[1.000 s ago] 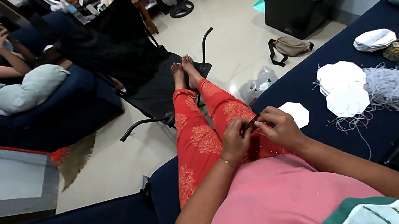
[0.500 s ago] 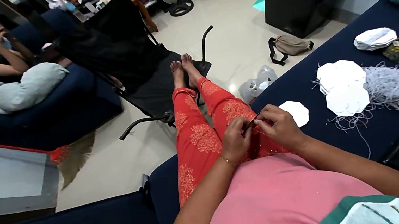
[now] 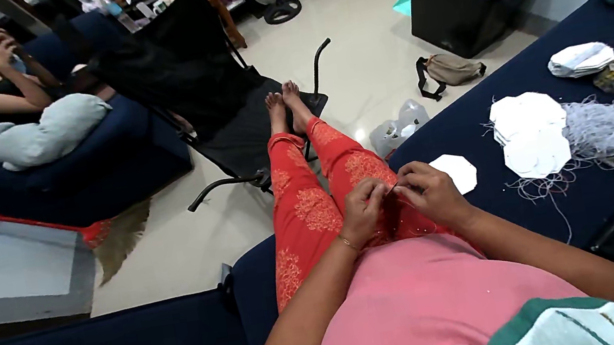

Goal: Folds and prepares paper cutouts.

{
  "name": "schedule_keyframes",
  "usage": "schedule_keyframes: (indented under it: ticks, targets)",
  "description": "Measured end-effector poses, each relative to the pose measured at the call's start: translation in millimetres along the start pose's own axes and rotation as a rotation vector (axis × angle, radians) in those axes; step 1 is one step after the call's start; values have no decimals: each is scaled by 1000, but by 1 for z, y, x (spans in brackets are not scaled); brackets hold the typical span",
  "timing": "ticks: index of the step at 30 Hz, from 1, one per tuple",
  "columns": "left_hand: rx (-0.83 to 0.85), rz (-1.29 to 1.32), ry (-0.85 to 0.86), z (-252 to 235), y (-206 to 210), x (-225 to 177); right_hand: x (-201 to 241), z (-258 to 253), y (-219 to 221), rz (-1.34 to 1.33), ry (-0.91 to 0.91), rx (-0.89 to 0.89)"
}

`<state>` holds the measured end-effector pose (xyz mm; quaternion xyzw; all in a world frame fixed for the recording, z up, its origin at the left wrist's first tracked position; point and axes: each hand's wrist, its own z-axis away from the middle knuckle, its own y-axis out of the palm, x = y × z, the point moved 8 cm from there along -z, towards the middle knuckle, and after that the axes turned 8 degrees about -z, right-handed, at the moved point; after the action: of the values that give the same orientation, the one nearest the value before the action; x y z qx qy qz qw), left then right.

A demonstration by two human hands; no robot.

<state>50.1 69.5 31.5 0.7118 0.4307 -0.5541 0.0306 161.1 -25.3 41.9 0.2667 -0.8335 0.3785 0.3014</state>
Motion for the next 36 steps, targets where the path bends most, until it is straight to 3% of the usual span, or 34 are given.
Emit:
schedule_keyframes:
  ticks: [3,15,22,28,32,36]
  targets:
    - [44,-24,-69,0,2,-2,3,0,1,-8,-7,26]
    - [43,-144,59,-1,3,-5,8,1,4,-18,-73,54]
    - [45,-85,-352,-1,-9,26,15,-9,-17,-255,-80,-38]
    - [1,329,-624,5,-4,46,16,-12,-29,-453,-56,-104]
    - [68,512,-711,10,5,49,11,-11,-36,-568,-25,-139]
    - [215,572,-680,12,6,43,1,-8,-37,-629,2,-158]
